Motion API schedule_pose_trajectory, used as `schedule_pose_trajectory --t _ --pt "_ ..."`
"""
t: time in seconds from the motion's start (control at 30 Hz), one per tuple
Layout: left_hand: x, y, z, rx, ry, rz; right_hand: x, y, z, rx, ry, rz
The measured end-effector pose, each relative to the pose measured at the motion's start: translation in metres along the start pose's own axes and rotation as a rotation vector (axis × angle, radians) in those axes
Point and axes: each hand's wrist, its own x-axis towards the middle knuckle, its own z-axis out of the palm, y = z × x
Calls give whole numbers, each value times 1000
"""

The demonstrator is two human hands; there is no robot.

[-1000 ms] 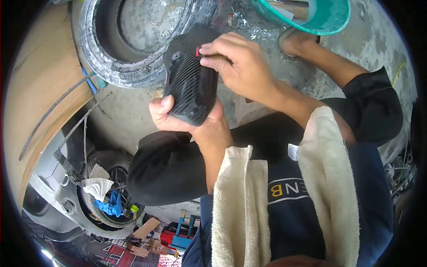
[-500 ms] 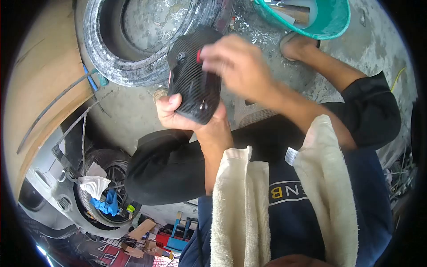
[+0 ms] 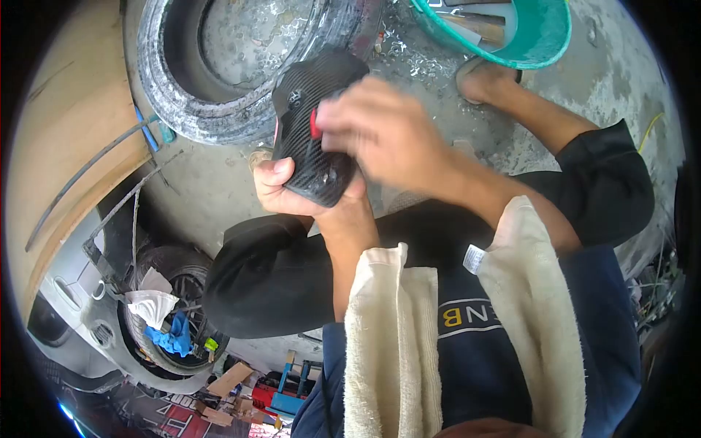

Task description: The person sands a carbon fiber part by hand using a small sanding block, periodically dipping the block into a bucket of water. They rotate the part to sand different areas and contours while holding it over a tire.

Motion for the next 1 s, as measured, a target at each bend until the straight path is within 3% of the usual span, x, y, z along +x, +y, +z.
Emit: schedule_pose_trajectory --t 0.03,0.07,0.13,0.17,0.2,0.23,0.27,0.3,0.33,0.37,0.43,0.5,0.53,0.57,0.6,0.63,0.67,0.7,0.77,0.83,0.9,1.0 --pt "1 -1 2 -5 -76 14 4 21 0 -65 -9 43" --pt "1 -3 2 30 -29 34 5 47 -1 -114 13 135" --pt "18 2 -61 801 23 886 4 6 1 -143 11 -14" --pt "31 38 -84 681 119 620 0 -19 0 -31 -81 -34" --pt "27 54 -96 770 135 600 -6 -28 4 55 -40 -97" --pt "-11 19 -29 518 393 301 -7 -22 4 104 -72 -70" --pt "-11 -2 8 335 362 285 -5 -4 7 77 -27 -59" --pt "-2 5 -29 328 279 286 -1 24 9 6 -4 -2" --pt "3 -11 -54 481 332 491 0 38 8 -111 58 13" --pt "-5 -7 -18 255 131 220 1 30 8 -128 -12 44" --pt "14 -17 -60 545 185 679 -5 -14 8 19 -23 -59" --pt "-5 -34 -16 485 354 555 -7 -6 10 106 21 -53" --pt "-1 -12 -5 244 -170 37 -6 22 14 21 47 -4" --pt "-23 -42 38 574 293 491 -5 43 15 -58 71 44" --pt "-15 -36 29 441 94 370 3 45 11 -51 81 143" --pt "-1 -34 6 311 -112 249 6 35 10 -51 93 118" --pt "-8 -42 -8 259 -302 501 4 17 9 27 43 84" --pt "20 -25 -51 151 -152 149 0 2 7 105 -7 63" --pt "18 -19 -45 220 -75 134 -1 11 2 139 -34 75" --pt "11 -25 -28 306 -19 195 2 48 5 -14 76 157" --pt "7 -30 -18 366 7 269 6 35 6 -44 58 167" --pt "-4 -32 -4 438 77 348 2 -1 9 217 43 61"
